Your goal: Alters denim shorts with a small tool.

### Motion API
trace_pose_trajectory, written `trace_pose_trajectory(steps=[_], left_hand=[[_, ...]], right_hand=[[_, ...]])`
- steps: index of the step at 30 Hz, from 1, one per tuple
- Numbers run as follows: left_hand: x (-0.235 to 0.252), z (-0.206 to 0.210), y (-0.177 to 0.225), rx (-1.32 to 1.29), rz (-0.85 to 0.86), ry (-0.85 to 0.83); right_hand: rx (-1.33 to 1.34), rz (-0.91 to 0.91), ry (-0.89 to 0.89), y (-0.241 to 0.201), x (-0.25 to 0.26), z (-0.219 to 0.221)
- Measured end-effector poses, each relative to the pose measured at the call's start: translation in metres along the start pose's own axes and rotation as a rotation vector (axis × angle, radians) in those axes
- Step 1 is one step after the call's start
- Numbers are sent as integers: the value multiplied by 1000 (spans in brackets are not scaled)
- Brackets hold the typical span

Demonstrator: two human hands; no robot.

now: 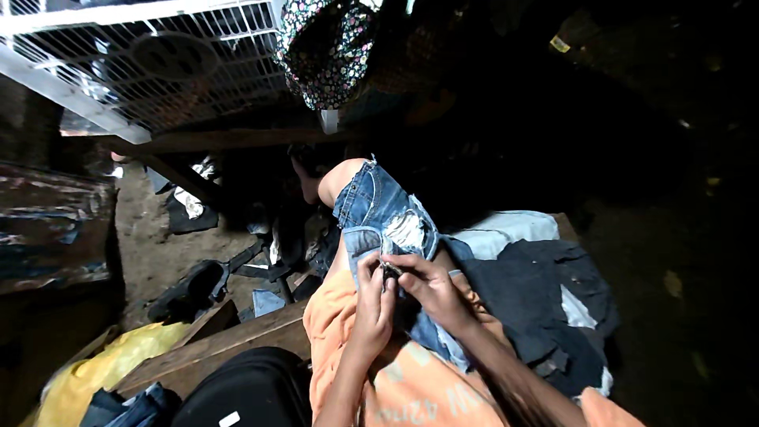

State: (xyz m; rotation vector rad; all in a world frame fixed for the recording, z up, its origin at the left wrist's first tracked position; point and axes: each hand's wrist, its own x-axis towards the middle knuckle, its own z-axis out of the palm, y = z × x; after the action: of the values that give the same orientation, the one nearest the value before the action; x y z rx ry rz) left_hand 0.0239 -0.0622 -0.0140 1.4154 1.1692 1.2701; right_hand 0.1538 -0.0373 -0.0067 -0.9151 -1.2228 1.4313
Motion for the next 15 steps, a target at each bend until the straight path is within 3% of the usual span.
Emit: trace_pose_trajectory(steps=[5,10,12,15], left_hand=[[0,-11,-3,-175,-148,0],[1,-13,11,20,-160,64],[3,-12,11,61,-135,112],[5,-13,20,-3,-182,182]], right_hand=[[173,311,-207,-23,14,-14],[65,261,-266,-28,15,-8],[-89,213,-272,-27,14,-9],[-576,55,-204,-23,6,-17]])
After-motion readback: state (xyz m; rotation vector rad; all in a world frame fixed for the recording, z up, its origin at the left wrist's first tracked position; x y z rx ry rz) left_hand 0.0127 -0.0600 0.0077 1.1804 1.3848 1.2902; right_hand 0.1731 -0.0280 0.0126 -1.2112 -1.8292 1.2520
